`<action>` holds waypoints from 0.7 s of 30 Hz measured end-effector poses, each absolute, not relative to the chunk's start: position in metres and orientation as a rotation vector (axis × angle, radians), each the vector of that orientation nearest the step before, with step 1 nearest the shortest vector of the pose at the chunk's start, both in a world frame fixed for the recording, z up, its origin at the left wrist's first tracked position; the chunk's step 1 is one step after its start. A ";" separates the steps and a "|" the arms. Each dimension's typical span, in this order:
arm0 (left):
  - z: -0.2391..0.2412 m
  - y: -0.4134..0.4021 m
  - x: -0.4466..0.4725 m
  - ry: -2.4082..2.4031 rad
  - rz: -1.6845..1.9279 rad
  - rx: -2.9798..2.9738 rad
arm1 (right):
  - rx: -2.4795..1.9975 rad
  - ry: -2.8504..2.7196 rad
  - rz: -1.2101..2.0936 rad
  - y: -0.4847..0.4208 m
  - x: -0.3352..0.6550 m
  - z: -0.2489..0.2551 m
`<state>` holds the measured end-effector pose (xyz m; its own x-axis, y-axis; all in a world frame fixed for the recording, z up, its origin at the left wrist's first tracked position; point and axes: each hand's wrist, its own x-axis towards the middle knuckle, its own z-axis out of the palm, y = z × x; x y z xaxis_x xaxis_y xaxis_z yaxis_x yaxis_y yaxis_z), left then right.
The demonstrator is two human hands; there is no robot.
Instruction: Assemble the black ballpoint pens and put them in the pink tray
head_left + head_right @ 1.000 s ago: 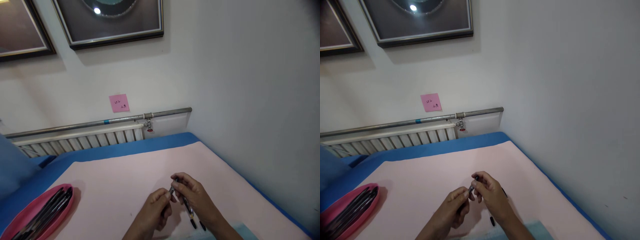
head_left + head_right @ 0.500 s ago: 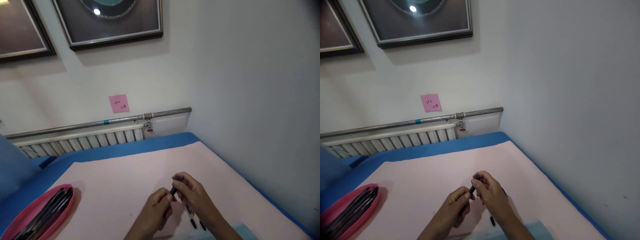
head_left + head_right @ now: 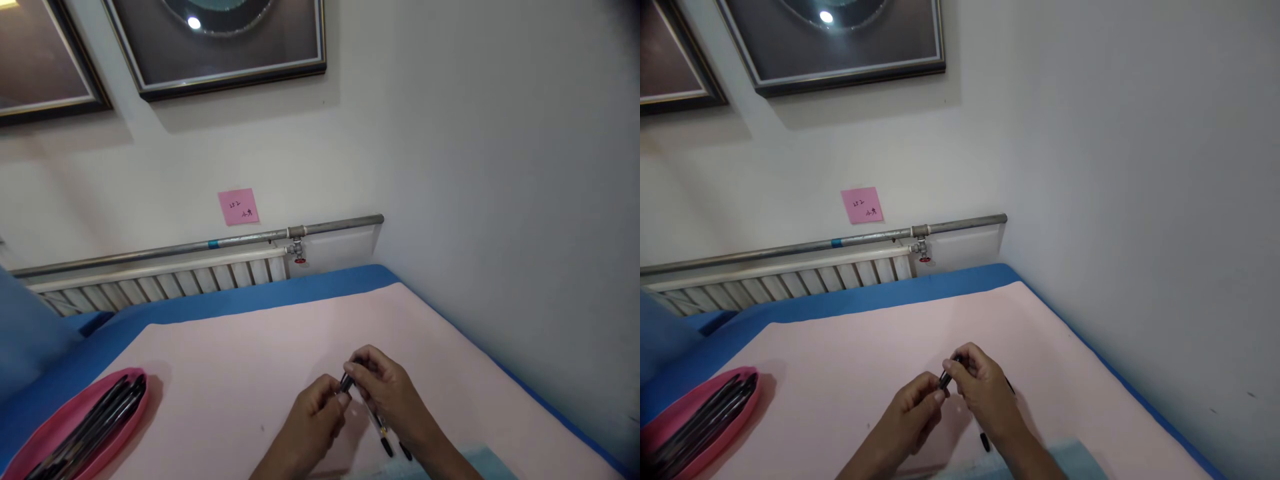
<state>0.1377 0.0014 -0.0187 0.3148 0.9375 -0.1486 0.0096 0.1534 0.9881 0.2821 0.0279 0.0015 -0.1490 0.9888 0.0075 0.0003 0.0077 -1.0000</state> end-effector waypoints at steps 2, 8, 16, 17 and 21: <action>-0.015 0.000 0.138 1.019 0.848 1.176 | -1.098 -1.307 1.342 0.027 0.282 0.004; -0.005 -0.005 0.136 0.955 0.827 1.077 | -0.913 -1.287 1.537 0.025 0.283 0.009; -0.017 0.001 0.140 1.014 0.908 1.174 | -1.148 -1.385 1.273 0.028 0.280 0.002; -0.017 0.001 0.140 1.023 0.907 1.184 | -1.163 -1.401 1.238 0.028 0.280 0.001; -0.012 -0.001 0.138 1.026 0.852 1.139 | -1.101 -1.340 1.344 0.027 0.281 0.003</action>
<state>0.1385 -0.0014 -0.0118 0.3164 0.9269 -0.2018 -0.0286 0.2220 0.9746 0.2814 0.0275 0.0027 -0.1849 0.9827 0.0092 -0.0117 0.0071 -0.9999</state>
